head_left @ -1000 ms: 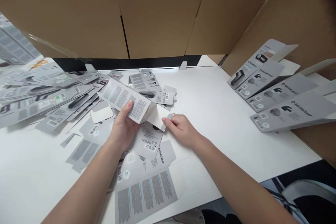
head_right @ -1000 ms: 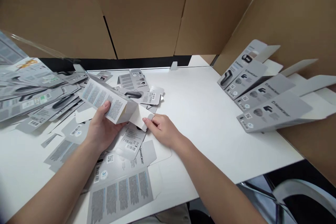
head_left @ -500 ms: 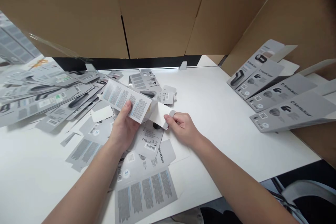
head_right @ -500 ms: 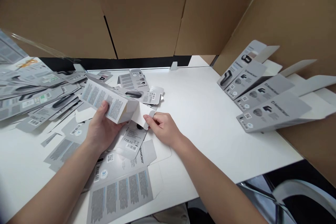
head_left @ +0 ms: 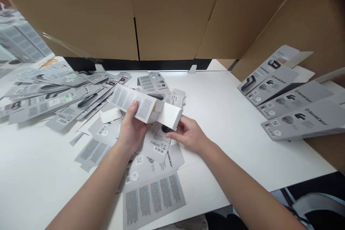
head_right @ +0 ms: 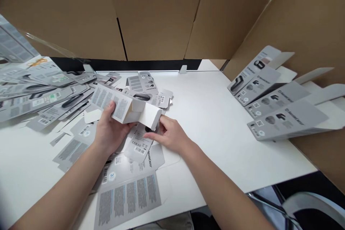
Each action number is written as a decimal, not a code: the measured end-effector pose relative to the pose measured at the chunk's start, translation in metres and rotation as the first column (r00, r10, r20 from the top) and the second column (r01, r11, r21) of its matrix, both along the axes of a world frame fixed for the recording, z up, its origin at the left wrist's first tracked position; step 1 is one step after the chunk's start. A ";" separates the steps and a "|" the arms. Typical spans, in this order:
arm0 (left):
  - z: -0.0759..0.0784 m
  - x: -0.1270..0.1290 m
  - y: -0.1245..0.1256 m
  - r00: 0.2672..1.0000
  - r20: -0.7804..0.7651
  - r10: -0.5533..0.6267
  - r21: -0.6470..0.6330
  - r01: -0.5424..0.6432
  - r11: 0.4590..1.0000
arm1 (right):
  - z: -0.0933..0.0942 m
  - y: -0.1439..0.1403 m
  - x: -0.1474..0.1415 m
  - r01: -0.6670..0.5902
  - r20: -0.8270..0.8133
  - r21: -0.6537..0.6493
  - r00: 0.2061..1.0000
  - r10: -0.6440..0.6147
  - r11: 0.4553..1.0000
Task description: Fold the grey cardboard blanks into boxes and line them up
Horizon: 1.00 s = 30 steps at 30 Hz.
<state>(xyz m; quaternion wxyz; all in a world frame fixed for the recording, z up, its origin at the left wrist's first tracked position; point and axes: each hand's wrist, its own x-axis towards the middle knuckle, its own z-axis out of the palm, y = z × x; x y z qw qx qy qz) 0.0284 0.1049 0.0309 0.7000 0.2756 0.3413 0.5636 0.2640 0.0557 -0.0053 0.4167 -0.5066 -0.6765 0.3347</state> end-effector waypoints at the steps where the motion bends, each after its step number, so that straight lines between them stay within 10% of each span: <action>1: 0.000 0.000 0.001 1.000 0.023 0.017 0.001 -0.017 1.000 | 0.000 -0.001 -0.001 -0.015 -0.009 -0.001 1.000 0.015 1.000; 13: -0.007 0.002 -0.001 0.990 -0.080 -0.112 -0.002 0.113 0.994 | 0.000 0.001 -0.003 0.133 -0.066 0.399 0.991 -0.116 0.907; 30: -0.017 0.006 -0.005 0.971 -0.172 -0.163 0.123 0.186 0.975 | -0.001 -0.001 -0.012 0.153 -0.003 0.490 0.985 -0.174 0.858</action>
